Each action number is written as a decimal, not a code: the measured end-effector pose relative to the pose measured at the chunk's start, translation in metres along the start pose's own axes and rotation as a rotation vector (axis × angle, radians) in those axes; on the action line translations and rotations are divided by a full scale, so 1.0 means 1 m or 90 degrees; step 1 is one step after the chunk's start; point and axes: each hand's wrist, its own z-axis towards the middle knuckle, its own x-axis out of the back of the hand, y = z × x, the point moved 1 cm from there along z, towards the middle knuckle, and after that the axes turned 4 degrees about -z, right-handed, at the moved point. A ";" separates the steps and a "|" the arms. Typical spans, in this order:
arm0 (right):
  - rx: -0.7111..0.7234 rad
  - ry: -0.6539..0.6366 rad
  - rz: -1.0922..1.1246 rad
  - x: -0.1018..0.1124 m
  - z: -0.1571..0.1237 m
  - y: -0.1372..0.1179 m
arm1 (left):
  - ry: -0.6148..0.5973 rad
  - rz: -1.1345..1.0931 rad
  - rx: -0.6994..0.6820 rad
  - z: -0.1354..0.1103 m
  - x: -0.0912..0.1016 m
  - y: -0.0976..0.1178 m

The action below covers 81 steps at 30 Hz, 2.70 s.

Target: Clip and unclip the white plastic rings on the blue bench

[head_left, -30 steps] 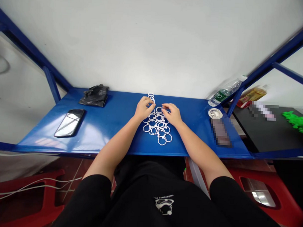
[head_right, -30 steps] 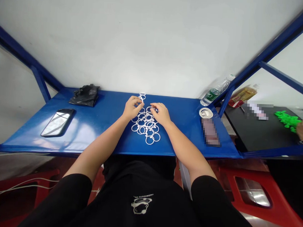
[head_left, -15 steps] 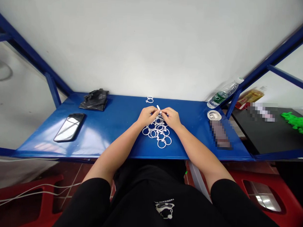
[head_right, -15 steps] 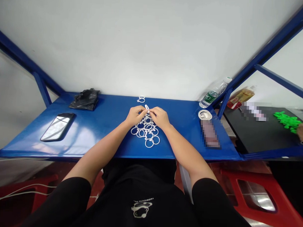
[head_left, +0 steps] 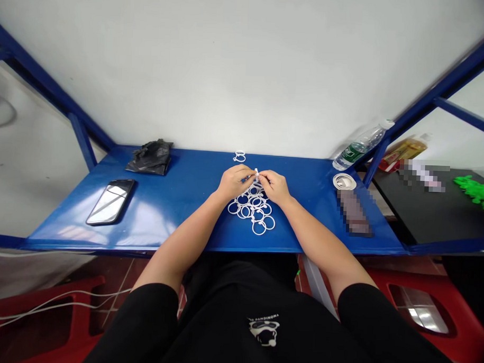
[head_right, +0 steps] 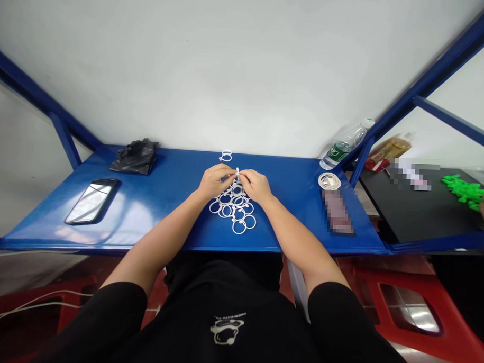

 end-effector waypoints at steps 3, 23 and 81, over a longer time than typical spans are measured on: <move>-0.011 0.002 0.000 0.000 -0.001 -0.001 | 0.005 0.003 0.006 -0.001 -0.001 0.002; -0.045 -0.010 -0.019 0.002 0.002 -0.005 | -0.010 -0.026 0.046 -0.004 -0.009 -0.003; -0.075 -0.022 0.014 -0.004 0.002 -0.003 | -0.116 0.168 0.347 0.011 -0.011 -0.041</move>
